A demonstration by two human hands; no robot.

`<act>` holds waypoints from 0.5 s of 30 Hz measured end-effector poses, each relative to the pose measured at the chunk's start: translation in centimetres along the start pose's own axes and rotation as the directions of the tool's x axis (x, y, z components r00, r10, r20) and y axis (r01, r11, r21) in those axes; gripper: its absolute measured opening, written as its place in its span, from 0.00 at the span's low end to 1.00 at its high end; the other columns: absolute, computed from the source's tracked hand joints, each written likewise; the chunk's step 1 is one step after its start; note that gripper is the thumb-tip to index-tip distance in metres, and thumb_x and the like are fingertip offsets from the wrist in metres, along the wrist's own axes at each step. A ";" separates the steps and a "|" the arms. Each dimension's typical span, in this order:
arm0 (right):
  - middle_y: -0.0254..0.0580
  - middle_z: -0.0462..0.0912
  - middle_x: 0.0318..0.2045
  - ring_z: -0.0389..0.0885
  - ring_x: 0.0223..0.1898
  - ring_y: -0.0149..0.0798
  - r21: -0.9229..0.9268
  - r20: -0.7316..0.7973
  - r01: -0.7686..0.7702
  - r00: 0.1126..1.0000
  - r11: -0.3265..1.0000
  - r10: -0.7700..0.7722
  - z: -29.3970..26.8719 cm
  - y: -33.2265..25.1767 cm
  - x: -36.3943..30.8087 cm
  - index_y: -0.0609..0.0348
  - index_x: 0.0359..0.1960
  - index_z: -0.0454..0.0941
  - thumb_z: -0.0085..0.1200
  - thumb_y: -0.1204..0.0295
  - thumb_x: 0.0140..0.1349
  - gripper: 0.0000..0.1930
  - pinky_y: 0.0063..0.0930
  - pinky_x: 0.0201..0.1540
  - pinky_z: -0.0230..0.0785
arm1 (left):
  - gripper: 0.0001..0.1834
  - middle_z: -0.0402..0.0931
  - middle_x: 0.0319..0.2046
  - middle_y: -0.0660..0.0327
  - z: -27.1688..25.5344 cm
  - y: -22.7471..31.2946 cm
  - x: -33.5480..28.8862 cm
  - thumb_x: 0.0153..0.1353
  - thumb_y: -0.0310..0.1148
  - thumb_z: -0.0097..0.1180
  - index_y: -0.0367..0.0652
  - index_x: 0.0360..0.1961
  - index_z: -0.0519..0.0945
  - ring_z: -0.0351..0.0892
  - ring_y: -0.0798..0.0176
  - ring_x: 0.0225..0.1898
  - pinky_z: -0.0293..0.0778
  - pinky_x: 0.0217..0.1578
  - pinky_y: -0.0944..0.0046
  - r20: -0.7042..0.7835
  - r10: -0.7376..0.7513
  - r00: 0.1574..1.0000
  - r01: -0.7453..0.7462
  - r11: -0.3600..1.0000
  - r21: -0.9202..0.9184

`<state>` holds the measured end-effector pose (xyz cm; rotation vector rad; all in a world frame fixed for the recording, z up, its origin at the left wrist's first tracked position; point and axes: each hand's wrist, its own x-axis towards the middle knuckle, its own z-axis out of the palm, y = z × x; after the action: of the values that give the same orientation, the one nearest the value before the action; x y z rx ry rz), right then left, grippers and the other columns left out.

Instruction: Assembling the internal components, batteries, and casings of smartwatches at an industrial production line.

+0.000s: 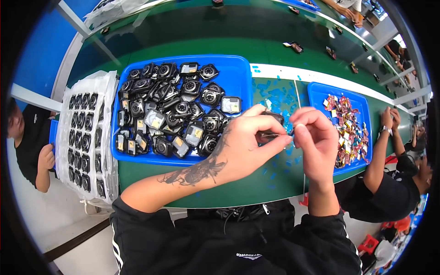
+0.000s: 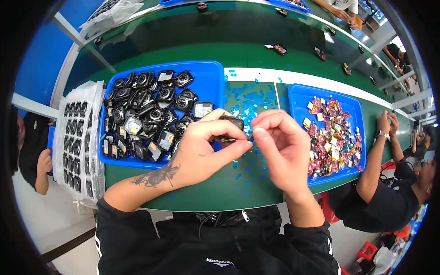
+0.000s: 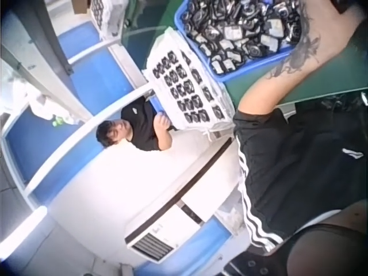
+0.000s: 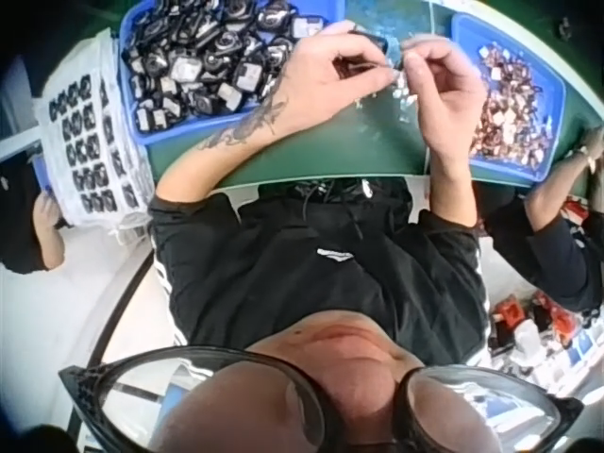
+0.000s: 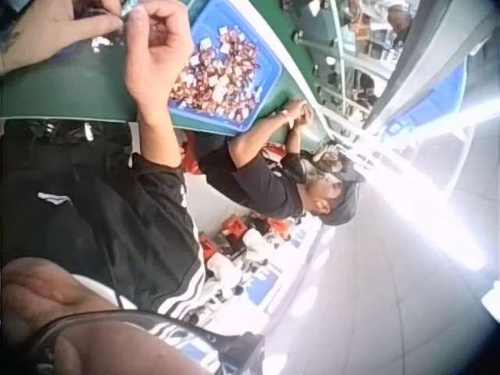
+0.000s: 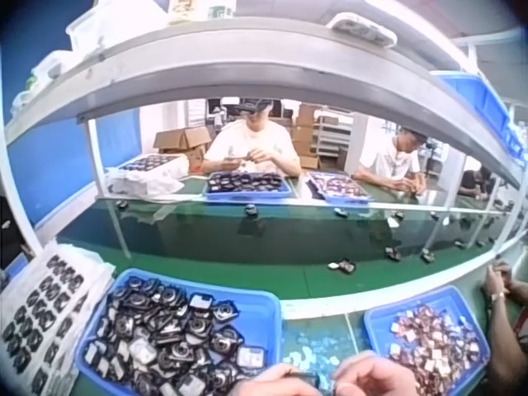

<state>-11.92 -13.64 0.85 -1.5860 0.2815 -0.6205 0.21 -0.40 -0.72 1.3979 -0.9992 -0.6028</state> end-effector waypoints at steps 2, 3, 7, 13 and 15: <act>0.38 0.75 0.38 0.75 0.36 0.25 -0.021 0.030 -0.024 0.999 0.999 0.025 -0.1 0.6 0.2 0.66 0.36 0.74 0.55 0.82 0.63 0.03 0.15 0.38 0.67 | 0.07 0.74 0.33 0.61 -0.2 0.3 -0.2 0.56 0.27 0.66 0.37 0.35 0.84 0.76 0.69 0.31 0.73 0.33 0.70 -0.006 -0.025 1.000 0.024 1.000 -0.003; 0.38 0.75 0.37 0.75 0.37 0.26 0.046 0.028 -0.097 0.995 0.994 0.095 0.1 0.5 0.2 0.66 0.35 0.74 0.55 0.83 0.62 0.03 0.16 0.37 0.67 | 0.06 0.77 0.34 0.60 -0.3 0.4 -0.2 0.56 0.25 0.66 0.36 0.35 0.85 0.78 0.69 0.35 0.74 0.35 0.71 -0.015 -0.048 0.999 0.048 0.999 -0.008; 0.42 0.75 0.36 0.75 0.36 0.32 -0.215 0.051 0.082 0.996 0.973 -0.073 0.4 0.9 0.6 0.65 0.35 0.74 0.55 0.85 0.60 0.04 0.19 0.34 0.69 | 0.07 0.76 0.34 0.60 -0.5 -0.1 -0.4 0.55 0.24 0.66 0.36 0.36 0.85 0.78 0.69 0.35 0.73 0.33 0.71 -0.053 -0.041 0.998 0.042 0.999 0.027; 0.49 0.73 0.31 0.73 0.31 0.49 -0.725 0.232 0.491 0.835 0.483 -0.500 0.7 0.9 0.6 0.64 0.32 0.70 0.57 0.89 0.51 0.11 0.37 0.35 0.69 | 0.06 0.74 0.35 0.62 -0.4 -0.8 0.0 0.57 0.24 0.65 0.35 0.35 0.84 0.74 0.74 0.32 0.69 0.29 0.74 0.046 -0.133 0.990 0.137 0.987 -0.081; 0.48 0.73 0.31 0.73 0.31 0.47 -0.689 0.271 0.519 0.832 0.506 -0.485 0.6 1.0 0.6 0.64 0.33 0.70 0.57 0.88 0.53 0.10 0.33 0.33 0.69 | 0.06 0.74 0.36 0.61 -0.3 -1.0 0.0 0.56 0.22 0.64 0.34 0.36 0.84 0.75 0.74 0.32 0.70 0.31 0.74 -0.016 -0.141 0.990 0.136 0.977 -0.164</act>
<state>-10.97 -13.58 0.03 -2.5360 0.0058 -1.0039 0.63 -0.37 -1.70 1.3342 -0.8165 -0.7496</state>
